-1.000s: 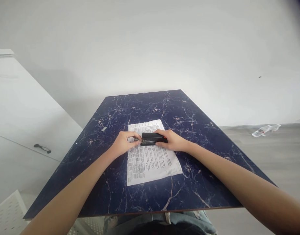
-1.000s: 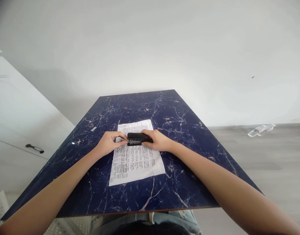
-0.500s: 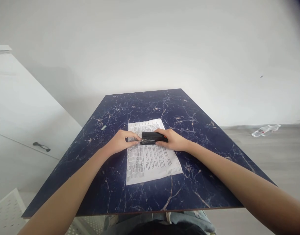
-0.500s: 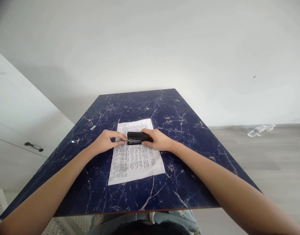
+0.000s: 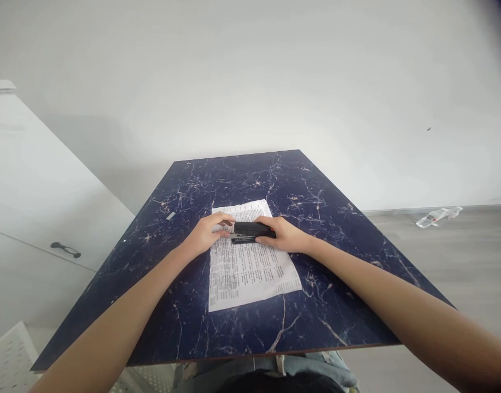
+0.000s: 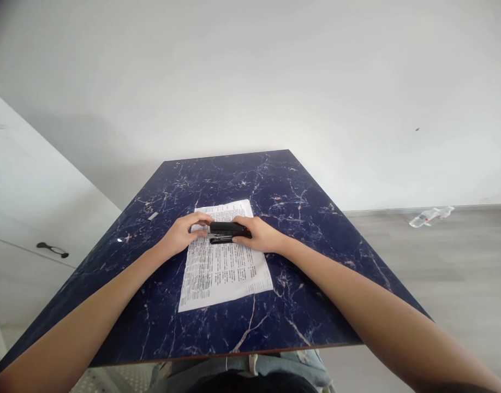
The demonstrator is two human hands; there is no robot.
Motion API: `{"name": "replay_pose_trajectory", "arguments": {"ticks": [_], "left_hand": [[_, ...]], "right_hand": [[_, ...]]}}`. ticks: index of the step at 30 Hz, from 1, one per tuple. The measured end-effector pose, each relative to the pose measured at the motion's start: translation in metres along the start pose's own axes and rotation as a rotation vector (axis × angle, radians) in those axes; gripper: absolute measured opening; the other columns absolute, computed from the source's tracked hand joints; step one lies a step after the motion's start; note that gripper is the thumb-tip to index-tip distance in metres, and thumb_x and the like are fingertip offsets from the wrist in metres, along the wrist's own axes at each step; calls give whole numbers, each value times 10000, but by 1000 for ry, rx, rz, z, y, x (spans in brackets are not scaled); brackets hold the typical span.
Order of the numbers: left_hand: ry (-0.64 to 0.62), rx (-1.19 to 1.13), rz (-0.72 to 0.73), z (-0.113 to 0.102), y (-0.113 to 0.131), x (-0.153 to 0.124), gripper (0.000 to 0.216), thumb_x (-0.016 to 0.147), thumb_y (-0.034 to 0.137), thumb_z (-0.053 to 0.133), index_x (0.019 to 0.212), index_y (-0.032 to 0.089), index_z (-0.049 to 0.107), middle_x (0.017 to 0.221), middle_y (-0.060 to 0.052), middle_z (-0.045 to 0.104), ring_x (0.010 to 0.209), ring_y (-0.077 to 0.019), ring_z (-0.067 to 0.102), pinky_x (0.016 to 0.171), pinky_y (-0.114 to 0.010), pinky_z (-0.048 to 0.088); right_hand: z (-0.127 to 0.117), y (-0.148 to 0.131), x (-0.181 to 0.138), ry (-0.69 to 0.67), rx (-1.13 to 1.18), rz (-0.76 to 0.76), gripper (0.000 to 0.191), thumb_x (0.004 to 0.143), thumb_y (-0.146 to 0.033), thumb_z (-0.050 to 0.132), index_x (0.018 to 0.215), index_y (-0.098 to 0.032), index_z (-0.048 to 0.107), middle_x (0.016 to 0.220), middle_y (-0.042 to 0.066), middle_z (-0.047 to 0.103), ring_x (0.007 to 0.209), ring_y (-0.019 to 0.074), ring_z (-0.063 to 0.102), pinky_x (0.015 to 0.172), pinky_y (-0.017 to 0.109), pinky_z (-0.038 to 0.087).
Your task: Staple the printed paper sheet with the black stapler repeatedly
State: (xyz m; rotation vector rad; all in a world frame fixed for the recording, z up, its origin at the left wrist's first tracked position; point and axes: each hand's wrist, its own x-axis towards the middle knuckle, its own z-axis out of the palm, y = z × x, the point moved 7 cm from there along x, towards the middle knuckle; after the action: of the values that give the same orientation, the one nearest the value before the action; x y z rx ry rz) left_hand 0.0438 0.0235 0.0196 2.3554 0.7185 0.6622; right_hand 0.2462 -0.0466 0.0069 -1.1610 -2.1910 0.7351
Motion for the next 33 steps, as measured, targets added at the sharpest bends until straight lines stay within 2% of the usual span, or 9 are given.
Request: {"name": "replay_pose_trajectory", "arguments": {"ticks": [5,10,12,16,19,22,24,27,33], "left_hand": [[32,152,18,15,0,5,353,926,145,657,1256,247,583,1186,-74,681,1074,-233,661,964,-423,535],[33,244,-21,24,4,7,344,909,67,615,1220,207,569,1145,-88,668,1028,-247,650,929,-439,517],[-12,216,-31,23,7,7,276,931,127,625,1194,202,587,1145,-92,666,1048,-256,647,918,-425,523],[-57,128,-77,3,1,0,226,1008,357,583,1180,220,638,1198,-94,688,1094,-267,658,969,-441,520],[-48,46,-177,-13,-17,-6,318,1051,438,484,1234,247,659,1298,-98,686,1152,-280,663,1000,-466,519],[-18,-111,-208,-20,-30,-9,405,1075,501,409,1284,268,665,1395,-87,656,1280,-289,616,1094,-487,479],[26,-246,-206,-20,-35,-8,479,1087,542,343,1292,263,674,1421,-84,646,1314,-277,600,1147,-484,447],[59,-355,-192,-15,-37,-7,586,1087,597,268,1309,247,683,1438,-88,639,1345,-265,580,1200,-479,400],[73,-427,-196,-11,-36,-7,740,1052,693,199,1296,214,708,1404,-113,668,1353,-285,581,1233,-497,353]], "right_hand": [[-1,1,1,-5,10,-24,277,973,-333,631,1214,-202,595,964,38,701,774,166,630,675,293,461],[1,2,4,-17,25,-18,293,974,-350,639,1221,-198,594,978,49,703,780,177,637,691,311,479],[0,-1,5,10,72,-23,340,969,-384,655,1247,-202,585,1047,65,704,852,196,655,756,334,508],[-19,-2,2,215,288,-2,288,1007,-401,559,1227,-219,601,1233,96,659,1115,242,619,943,396,502],[-31,12,-5,263,349,104,220,940,-281,546,1106,-225,678,1099,63,666,954,219,592,834,361,483],[-33,27,-12,198,467,216,286,849,-216,576,1098,-230,716,803,8,588,691,166,474,668,320,404],[-28,31,-14,114,589,261,321,851,-225,591,1139,-220,733,689,-14,503,624,153,420,613,313,357],[-22,30,-13,44,682,284,314,858,-267,657,1146,-200,762,659,-19,479,607,143,409,594,311,339],[-19,32,-10,90,688,278,344,849,-313,709,1173,-203,751,756,1,585,606,126,404,572,295,325]]}}
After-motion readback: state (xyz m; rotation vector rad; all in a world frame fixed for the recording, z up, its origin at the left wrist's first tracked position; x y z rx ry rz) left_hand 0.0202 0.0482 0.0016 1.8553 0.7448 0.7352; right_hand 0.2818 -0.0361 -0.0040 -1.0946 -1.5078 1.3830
